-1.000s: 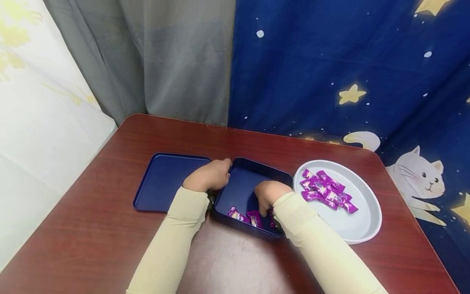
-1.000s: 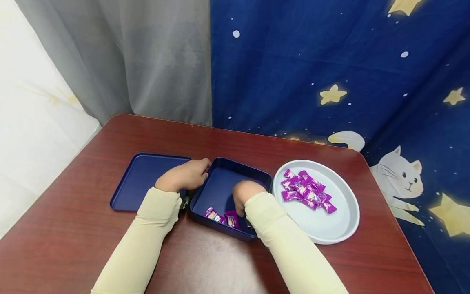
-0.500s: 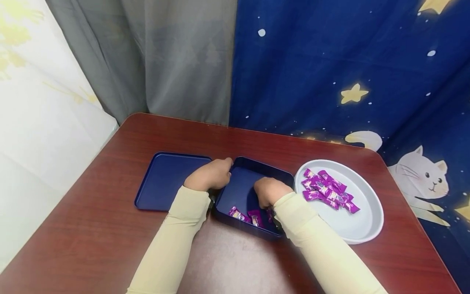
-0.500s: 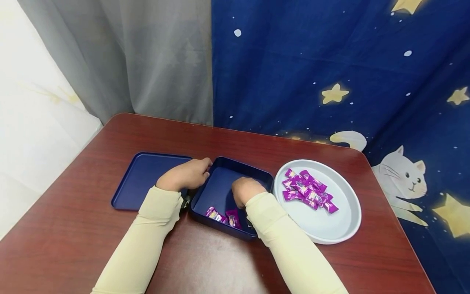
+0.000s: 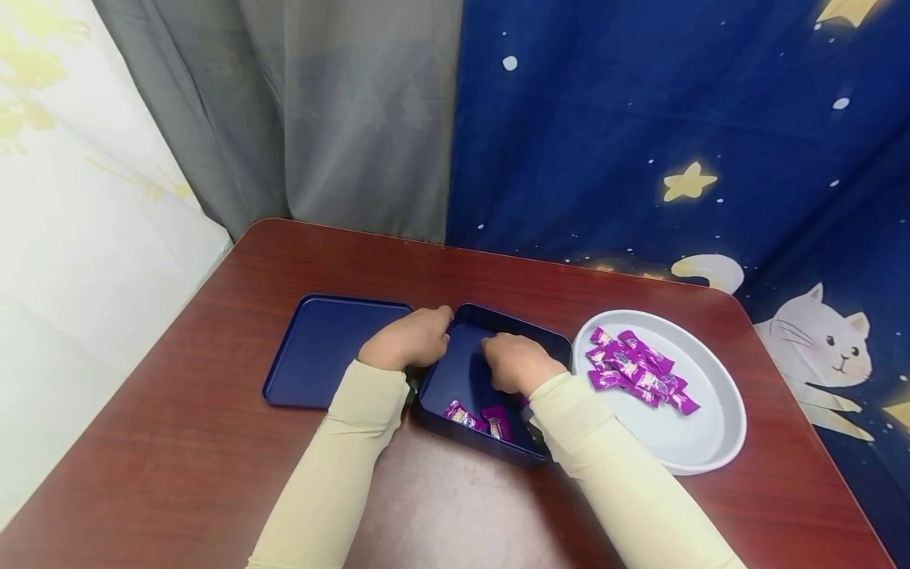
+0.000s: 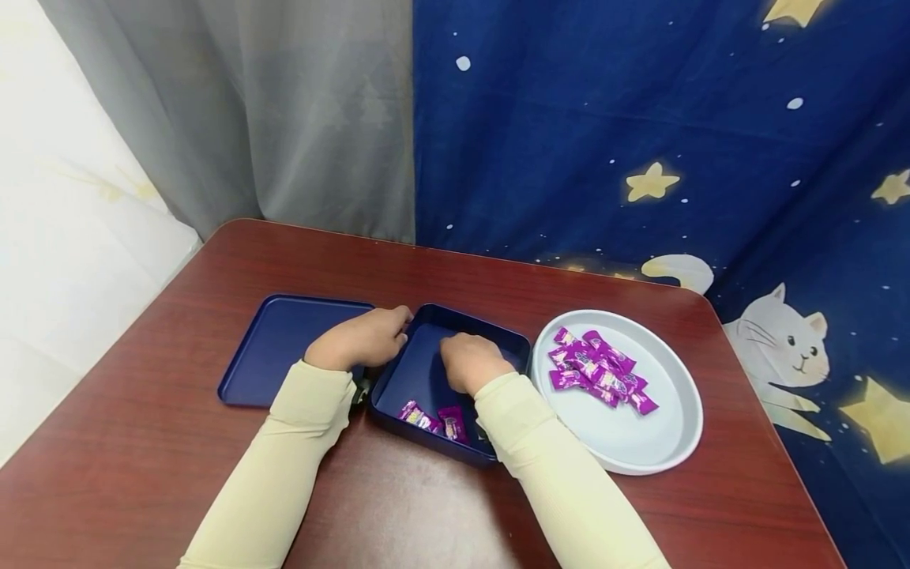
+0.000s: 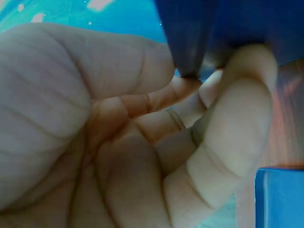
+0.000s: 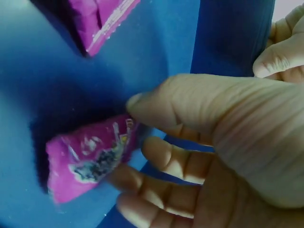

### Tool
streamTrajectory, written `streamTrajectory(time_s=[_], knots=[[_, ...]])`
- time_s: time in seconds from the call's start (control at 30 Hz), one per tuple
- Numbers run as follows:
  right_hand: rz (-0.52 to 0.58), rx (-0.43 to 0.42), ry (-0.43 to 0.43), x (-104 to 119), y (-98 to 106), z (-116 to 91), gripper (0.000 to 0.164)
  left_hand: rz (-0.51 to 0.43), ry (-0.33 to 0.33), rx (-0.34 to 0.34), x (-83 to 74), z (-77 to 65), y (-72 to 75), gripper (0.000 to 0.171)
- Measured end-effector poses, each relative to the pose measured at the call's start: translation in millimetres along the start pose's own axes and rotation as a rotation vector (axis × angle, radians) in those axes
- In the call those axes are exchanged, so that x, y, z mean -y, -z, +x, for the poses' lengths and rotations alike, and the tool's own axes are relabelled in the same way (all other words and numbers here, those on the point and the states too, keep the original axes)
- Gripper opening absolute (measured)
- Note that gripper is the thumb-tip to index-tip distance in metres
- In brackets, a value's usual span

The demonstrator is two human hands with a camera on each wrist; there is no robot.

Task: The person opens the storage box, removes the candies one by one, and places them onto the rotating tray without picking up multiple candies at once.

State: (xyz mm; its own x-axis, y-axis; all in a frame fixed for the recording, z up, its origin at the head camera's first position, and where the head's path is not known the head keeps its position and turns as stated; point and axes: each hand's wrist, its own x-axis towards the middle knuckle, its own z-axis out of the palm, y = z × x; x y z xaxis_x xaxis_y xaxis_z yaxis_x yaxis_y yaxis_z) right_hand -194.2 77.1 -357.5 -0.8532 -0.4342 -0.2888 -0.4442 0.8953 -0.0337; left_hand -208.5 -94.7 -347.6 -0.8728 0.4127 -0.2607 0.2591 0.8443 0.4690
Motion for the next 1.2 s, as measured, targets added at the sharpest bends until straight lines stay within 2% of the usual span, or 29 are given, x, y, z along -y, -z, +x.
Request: streamTrajectory(time_s=[0.13,0.27,0.47,0.67,0.87,1.2], knots=[[0.010,-0.020,0.042,-1,-2,2,0.027,0.004,0.000,0.004,-0.4,0.1,0.9,0.037],[0.084,-0.006,0.068,-4,-2,4,0.036,-0.003,0.009,0.014,-0.7,0.5,1.1,0.038],[0.157,0.029,0.014,-13,-1,6,0.050,-0.005,0.008,0.014,-1.4,-0.3,1.1,0.039],[0.193,0.088,-0.027,-18,-3,5,0.041,-0.007,0.000,0.002,-0.7,-0.2,-0.2,0.037],[0.225,0.135,-0.026,-20,-5,5,0.026,-0.009,-0.001,0.000,0.3,-0.5,-0.6,0.037],[0.211,0.146,-0.013,-18,-6,6,0.024,-0.004,0.003,0.004,0.2,-0.1,0.4,0.037]])
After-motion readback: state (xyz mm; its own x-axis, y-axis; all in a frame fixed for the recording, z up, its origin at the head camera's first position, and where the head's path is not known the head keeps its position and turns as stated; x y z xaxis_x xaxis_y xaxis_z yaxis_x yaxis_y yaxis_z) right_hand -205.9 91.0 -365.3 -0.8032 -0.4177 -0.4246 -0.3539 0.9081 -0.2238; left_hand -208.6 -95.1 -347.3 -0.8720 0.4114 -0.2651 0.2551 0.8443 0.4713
